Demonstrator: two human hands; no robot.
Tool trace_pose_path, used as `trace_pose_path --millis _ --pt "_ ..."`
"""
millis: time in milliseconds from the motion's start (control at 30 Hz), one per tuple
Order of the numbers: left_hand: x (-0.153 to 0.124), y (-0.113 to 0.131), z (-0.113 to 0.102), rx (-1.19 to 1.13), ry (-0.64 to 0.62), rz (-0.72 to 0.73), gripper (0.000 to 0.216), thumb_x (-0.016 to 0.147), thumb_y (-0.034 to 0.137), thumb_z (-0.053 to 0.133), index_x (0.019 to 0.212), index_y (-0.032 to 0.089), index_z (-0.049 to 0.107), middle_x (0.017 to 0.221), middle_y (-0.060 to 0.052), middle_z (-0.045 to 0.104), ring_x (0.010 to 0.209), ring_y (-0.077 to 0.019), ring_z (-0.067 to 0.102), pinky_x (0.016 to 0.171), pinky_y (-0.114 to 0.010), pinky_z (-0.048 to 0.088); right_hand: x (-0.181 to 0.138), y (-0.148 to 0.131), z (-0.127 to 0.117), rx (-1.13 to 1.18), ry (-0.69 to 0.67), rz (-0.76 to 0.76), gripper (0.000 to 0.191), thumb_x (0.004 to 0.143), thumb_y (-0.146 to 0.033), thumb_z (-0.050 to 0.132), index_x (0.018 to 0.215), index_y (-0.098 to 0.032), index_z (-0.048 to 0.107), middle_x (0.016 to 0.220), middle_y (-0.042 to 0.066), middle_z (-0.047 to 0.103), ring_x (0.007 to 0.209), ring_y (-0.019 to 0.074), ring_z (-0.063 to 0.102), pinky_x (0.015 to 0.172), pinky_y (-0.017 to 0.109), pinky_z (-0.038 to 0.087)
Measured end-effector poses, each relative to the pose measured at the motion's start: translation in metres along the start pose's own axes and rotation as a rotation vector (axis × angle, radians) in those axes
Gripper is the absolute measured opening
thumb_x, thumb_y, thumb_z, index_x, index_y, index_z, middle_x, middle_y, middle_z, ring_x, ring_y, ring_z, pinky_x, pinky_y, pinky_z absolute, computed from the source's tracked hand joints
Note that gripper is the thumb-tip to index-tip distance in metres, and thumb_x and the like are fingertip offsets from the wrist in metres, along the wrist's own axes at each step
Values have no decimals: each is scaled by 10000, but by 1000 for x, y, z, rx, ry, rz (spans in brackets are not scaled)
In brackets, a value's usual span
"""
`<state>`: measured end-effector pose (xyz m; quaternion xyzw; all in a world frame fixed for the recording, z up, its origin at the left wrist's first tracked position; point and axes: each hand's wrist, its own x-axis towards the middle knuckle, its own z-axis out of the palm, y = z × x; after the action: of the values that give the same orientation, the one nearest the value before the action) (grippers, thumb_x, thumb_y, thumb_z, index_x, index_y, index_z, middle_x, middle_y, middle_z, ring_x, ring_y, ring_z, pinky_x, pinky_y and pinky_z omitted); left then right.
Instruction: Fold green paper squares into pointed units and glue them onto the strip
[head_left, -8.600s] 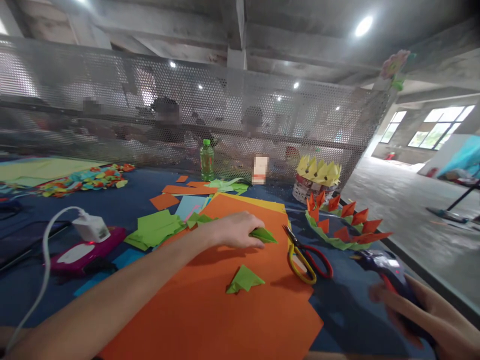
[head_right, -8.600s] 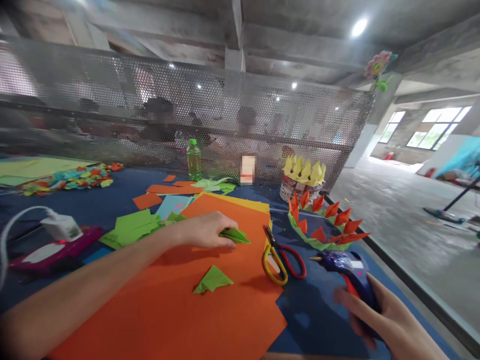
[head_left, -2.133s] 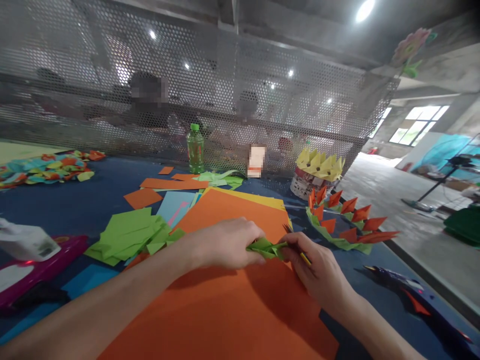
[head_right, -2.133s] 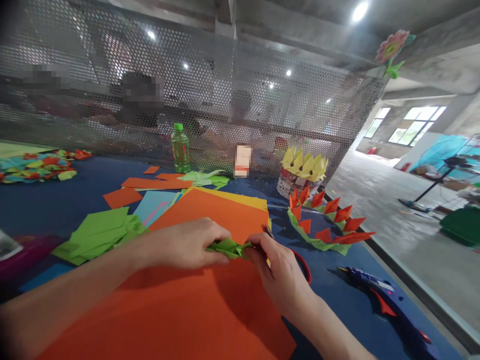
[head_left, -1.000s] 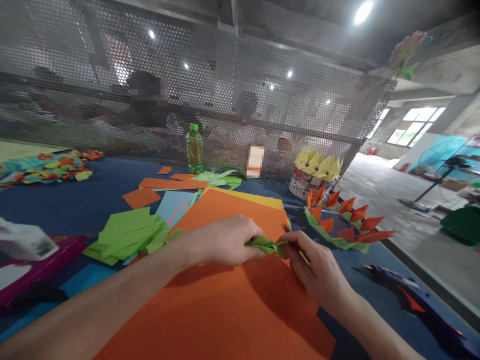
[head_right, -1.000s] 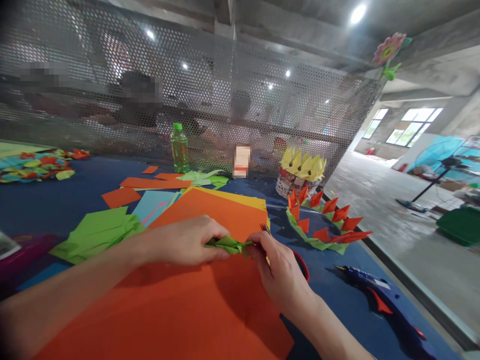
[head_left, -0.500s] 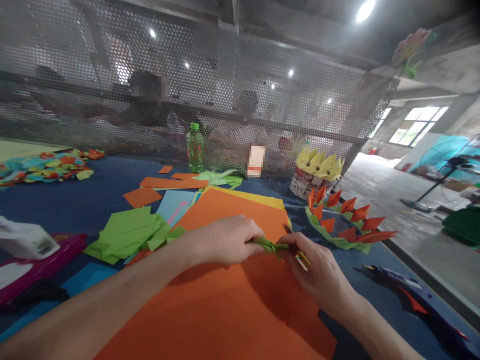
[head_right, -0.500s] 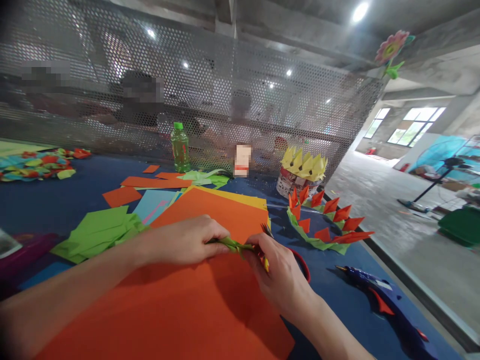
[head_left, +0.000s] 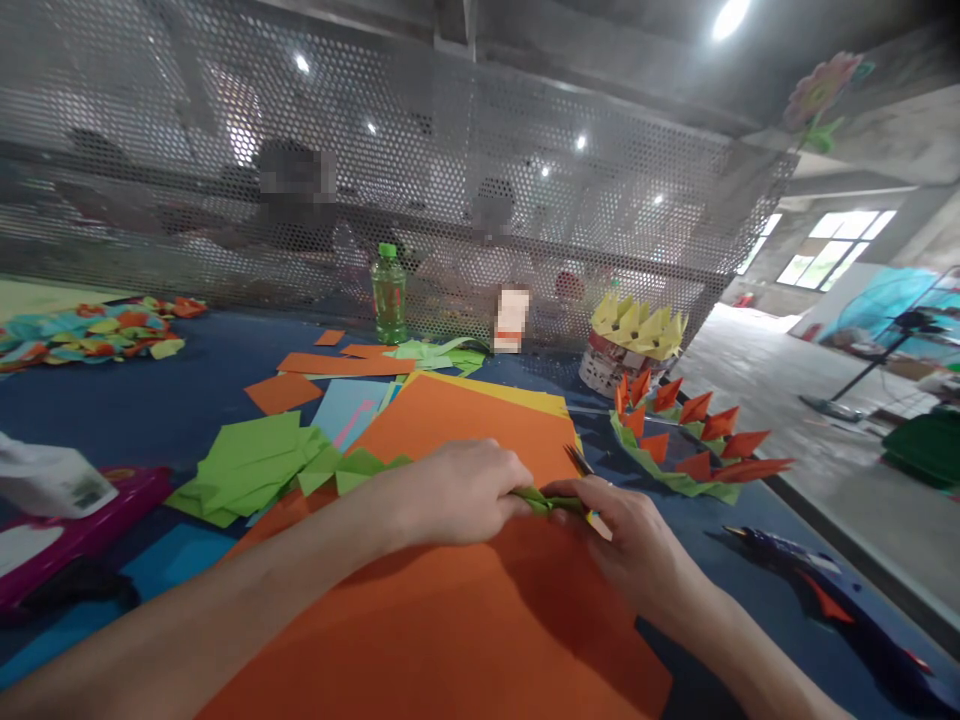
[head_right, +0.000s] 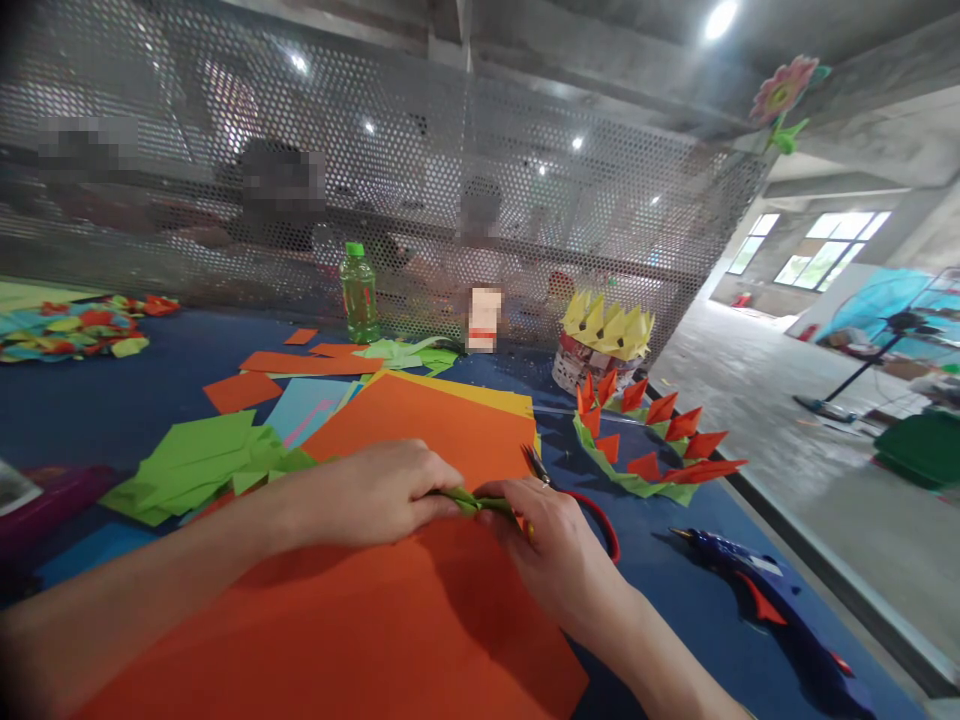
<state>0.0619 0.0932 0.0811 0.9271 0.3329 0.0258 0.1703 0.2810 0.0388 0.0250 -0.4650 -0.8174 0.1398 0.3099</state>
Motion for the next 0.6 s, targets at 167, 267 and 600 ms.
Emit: trace_pose_path --millis 167,267,600 --pt "0 -2 -2 3 1 -14 188 971 222 602 825 193 716 755 -33 709 684 -183 607 567 -271 289 0 4 -2 -23 13 -41 325 960 -104 456 1109 -234 713 823 -4 727 747 134 669 679 224 464" --pt "0 -3 -3 -7 -5 -21 201 963 202 595 792 191 699 719 -22 688 641 -169 574 557 -268 285 -1 5 -2 -28 12 -68 379 934 -78 424 1136 -223 710 823 4 725 739 134 664 676 225 467" --pt "2 -5 -5 -40 -4 -16 252 977 198 618 729 163 643 600 42 567 561 -136 510 576 -256 342 -1 8 -2 -32 19 -81 375 968 -106 425 1189 -197 714 844 26 745 755 136 687 682 219 493"
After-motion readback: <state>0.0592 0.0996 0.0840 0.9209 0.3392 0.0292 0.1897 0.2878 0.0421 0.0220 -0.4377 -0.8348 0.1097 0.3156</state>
